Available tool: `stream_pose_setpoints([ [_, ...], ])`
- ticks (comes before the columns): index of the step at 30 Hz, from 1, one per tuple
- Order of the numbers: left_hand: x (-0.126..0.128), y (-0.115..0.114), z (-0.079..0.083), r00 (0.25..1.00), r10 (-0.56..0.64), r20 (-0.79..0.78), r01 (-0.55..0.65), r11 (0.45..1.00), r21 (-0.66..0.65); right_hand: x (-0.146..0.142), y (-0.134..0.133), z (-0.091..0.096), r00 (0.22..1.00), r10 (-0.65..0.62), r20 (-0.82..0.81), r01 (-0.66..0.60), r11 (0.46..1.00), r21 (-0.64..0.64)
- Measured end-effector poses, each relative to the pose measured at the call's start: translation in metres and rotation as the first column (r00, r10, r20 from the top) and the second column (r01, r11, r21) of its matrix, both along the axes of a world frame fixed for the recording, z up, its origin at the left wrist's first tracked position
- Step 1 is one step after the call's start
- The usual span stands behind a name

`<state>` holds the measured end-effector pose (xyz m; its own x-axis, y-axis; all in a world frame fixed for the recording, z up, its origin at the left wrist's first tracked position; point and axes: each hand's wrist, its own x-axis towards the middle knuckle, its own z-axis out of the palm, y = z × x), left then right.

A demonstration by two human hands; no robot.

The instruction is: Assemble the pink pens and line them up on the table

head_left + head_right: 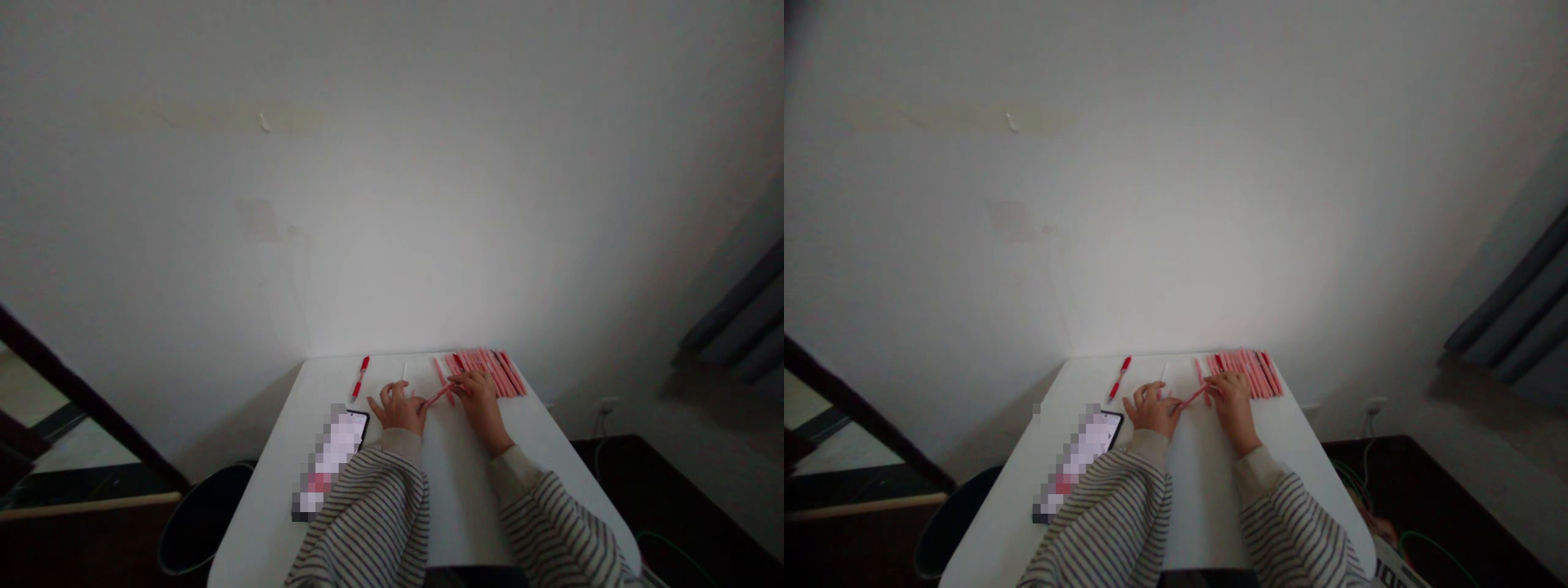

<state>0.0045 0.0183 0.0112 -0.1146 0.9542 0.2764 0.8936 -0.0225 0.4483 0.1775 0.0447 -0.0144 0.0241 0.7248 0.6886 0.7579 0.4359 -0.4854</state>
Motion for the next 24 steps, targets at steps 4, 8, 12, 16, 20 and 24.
stream_pose_setpoints([
  [4,0.0000,-0.0006,0.0002,1.000,0.006,-0.005,-0.006,1.000,-0.001,-0.0015,-0.0013,0.0014,1.000,0.015,-0.001,-0.015,0.999,-0.029],
  [8,0.0002,-0.0008,0.0005,1.000,0.014,-0.019,-0.014,1.000,-0.007,-0.0009,-0.0025,0.0028,1.000,0.018,0.012,-0.017,0.998,-0.055],
  [12,-0.0003,-0.0001,-0.0003,1.000,0.012,-0.026,-0.012,1.000,-0.004,-0.0008,-0.0027,0.0034,1.000,0.008,0.013,-0.007,0.998,-0.055],
  [16,-0.0008,0.0009,-0.0016,1.000,0.009,-0.020,-0.009,1.000,-0.004,-0.0013,-0.0027,0.0037,1.000,0.004,0.004,-0.004,0.999,-0.055],
  [20,-0.0008,0.0019,-0.0033,1.000,0.012,-0.019,-0.012,1.000,-0.003,-0.0006,-0.0021,0.0019,0.999,0.032,-0.034,-0.034,0.997,-0.067],
  [24,-0.0005,0.0032,-0.0060,1.000,0.018,-0.003,-0.018,1.000,0.021,-0.0001,0.0001,-0.0013,0.991,0.030,-0.127,-0.037,0.998,-0.054],
])
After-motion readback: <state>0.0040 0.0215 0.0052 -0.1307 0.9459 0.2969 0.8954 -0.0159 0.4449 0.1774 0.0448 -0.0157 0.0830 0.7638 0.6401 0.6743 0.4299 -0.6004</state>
